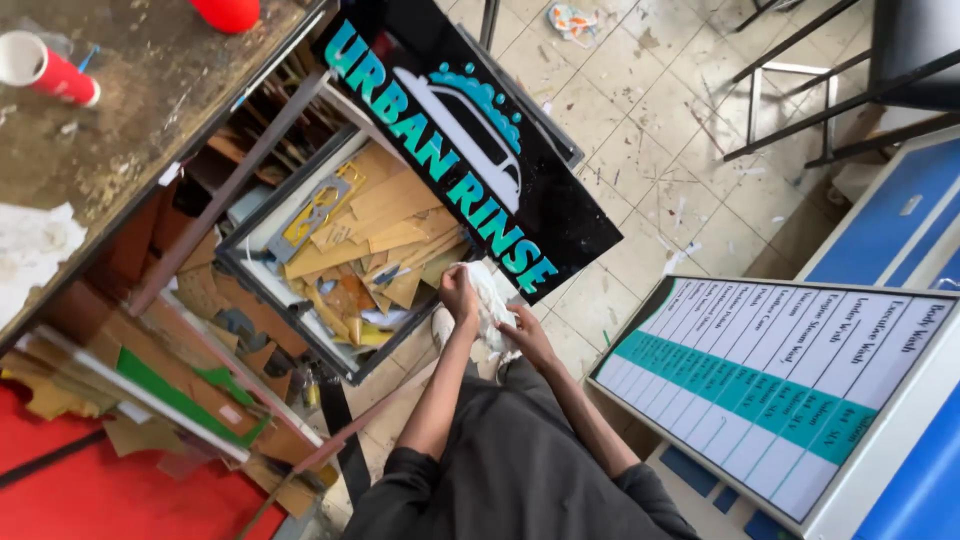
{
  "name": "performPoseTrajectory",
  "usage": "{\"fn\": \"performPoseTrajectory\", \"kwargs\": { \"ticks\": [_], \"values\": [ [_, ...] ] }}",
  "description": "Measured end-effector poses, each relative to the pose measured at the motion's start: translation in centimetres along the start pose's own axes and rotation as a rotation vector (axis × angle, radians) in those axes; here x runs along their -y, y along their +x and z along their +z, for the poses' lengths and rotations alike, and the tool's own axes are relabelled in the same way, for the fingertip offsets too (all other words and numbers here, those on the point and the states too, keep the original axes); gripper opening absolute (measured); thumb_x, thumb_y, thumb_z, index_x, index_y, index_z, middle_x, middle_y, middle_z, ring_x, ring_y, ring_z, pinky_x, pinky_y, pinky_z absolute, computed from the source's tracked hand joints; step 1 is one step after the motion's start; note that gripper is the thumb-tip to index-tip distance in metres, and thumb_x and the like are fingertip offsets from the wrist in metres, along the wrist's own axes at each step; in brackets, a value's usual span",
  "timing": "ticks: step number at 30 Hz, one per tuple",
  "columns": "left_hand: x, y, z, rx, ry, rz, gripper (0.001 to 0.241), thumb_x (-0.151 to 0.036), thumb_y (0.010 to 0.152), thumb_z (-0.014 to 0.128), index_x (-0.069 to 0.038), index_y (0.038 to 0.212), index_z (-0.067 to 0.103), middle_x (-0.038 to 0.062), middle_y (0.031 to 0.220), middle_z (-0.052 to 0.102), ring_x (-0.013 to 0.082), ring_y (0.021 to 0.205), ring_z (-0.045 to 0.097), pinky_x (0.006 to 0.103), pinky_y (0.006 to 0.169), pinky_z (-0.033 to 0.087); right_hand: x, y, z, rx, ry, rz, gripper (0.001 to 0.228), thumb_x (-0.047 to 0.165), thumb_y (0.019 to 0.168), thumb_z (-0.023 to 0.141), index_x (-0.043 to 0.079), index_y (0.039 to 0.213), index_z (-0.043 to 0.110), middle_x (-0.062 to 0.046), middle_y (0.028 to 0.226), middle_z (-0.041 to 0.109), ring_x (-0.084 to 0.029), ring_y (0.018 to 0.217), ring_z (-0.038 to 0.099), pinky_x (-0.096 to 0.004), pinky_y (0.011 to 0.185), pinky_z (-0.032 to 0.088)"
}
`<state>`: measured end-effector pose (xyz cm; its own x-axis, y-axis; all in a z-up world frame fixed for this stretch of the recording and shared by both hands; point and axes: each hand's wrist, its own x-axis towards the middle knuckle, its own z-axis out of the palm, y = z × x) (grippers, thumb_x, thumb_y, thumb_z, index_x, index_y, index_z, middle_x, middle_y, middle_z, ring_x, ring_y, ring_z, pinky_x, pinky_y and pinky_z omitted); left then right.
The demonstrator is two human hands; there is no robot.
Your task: Cleaning a black acrylic sign with a cloth and spray bottle
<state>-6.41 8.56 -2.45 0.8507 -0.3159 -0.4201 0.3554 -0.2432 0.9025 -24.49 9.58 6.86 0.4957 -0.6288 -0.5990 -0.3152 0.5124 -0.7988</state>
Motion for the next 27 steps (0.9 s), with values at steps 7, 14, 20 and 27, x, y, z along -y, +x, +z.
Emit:
{"fn": "performPoseTrajectory", "kwargs": {
  "ticks": [7,14,20,27],
  "values": [
    [-0.9,0.0,4.8,0.072,-0.032,0.348,0.035,-0.004,0.103,0.074,-0.001,0.138,0.075,0.026,0.13,0.079,0.0374,0.125,0.076,0.0445,0.105,0.064,-1.4,2.7,1.0,-0.24,0.122,-0.063,0.067,0.034,0.1,0.091,0.006,0.157,0.068,-0.024,0.151,0.068,-0.033,0.142,0.064,-0.052,0.123,0.05],
    [-1.8,-1.6,4.4,0.092,0.292,0.655,0.046,0.005,0.099,0.069,-0.003,0.144,0.073,0.022,0.132,0.073,0.0441,0.12,0.076,0.0492,0.104,0.064,-3.0,2.3,1.1,-0.265,0.396,0.189,0.053,0.03,0.1,0.088,0.019,0.15,0.075,-0.009,0.124,0.083,-0.021,0.109,0.081,-0.042,0.093,0.069],
    [0.8,-7.7,1.8,0.313,0.441,0.563,0.059,0.004,0.092,0.064,0.004,0.151,0.062,0.033,0.137,0.072,0.0549,0.124,0.074,0.0574,0.104,0.064,-5.6,-2.4,0.6,-0.297,0.154,0.25,0.033,0.047,0.101,0.087,0.023,0.123,0.083,-0.01,0.122,0.072,-0.025,0.115,0.063,-0.046,0.094,0.053],
    [0.9,-7.5,2.1,0.539,0.623,0.514,0.064,-0.005,0.094,0.066,0.004,0.157,0.056,0.036,0.146,0.067,0.0578,0.127,0.071,0.0641,0.104,0.063,-8.5,-2.4,-1.4,-0.177,0.442,0.327,0.031,0.024,0.098,0.083,0.022,0.128,0.083,-0.001,0.099,0.086,-0.013,0.088,0.081,-0.034,0.08,0.068]
  ]
}}
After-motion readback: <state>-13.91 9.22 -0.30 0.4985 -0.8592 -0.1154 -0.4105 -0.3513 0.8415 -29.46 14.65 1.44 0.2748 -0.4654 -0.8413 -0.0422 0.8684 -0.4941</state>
